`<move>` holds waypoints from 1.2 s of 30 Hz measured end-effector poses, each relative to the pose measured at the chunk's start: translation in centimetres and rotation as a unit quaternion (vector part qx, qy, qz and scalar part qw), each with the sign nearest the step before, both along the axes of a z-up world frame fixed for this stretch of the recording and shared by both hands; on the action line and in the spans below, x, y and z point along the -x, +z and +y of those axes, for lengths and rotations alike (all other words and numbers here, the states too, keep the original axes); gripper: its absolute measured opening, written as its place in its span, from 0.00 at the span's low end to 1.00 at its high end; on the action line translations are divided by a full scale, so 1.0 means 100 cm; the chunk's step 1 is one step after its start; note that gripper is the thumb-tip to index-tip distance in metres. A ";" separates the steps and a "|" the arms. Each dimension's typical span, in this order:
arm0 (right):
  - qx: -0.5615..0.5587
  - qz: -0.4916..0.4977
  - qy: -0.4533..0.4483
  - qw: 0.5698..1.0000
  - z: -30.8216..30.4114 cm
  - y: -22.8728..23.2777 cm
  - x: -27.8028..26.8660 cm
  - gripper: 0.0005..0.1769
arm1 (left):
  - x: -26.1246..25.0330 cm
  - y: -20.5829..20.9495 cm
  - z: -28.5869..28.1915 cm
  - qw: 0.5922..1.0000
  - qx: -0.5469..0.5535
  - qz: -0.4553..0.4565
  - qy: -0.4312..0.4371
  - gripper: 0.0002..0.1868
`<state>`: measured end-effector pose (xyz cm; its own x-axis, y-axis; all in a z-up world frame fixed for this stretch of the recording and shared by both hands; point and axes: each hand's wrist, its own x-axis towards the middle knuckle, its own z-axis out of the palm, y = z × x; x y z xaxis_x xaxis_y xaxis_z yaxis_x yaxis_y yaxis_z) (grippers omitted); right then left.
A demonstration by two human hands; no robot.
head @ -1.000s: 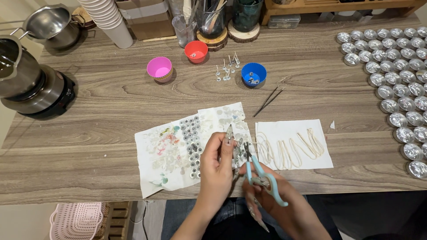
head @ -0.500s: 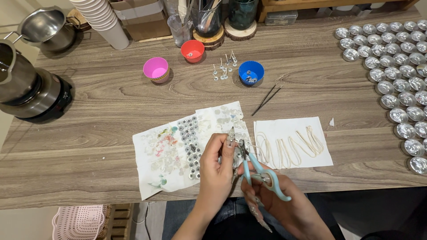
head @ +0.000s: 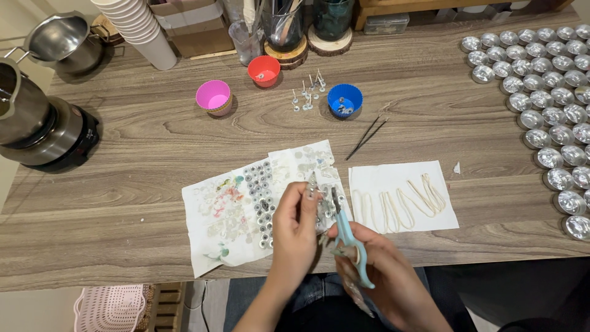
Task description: The person prepares candle wicks by using tweezers to pick up small metal wick tabs and placing them onto the base of pre-cut wicks, then using scissors to trim the excess length of the wicks.
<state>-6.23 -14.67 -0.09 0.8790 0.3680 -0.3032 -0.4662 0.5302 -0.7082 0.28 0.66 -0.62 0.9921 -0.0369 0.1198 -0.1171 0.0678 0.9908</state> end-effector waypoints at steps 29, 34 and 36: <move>0.181 0.185 -0.176 0.950 -0.057 -0.047 -0.036 0.26 | -0.219 -0.044 0.053 0.837 -0.482 -0.257 0.005 0.14; 0.211 0.190 -0.185 0.941 -0.059 -0.050 -0.031 0.24 | -0.220 -0.041 0.068 0.839 -0.489 -0.239 -0.023 0.15; 0.181 0.134 -0.204 0.953 -0.059 -0.049 -0.025 0.26 | -0.222 -0.042 0.073 0.832 -0.496 -0.247 -0.030 0.15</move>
<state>-3.76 -20.56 -5.00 0.7999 -0.1585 -0.5789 -0.4635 0.4496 -0.7636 22.48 8.00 -4.80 0.8233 -0.4093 0.3932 -0.5530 -0.7342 0.3938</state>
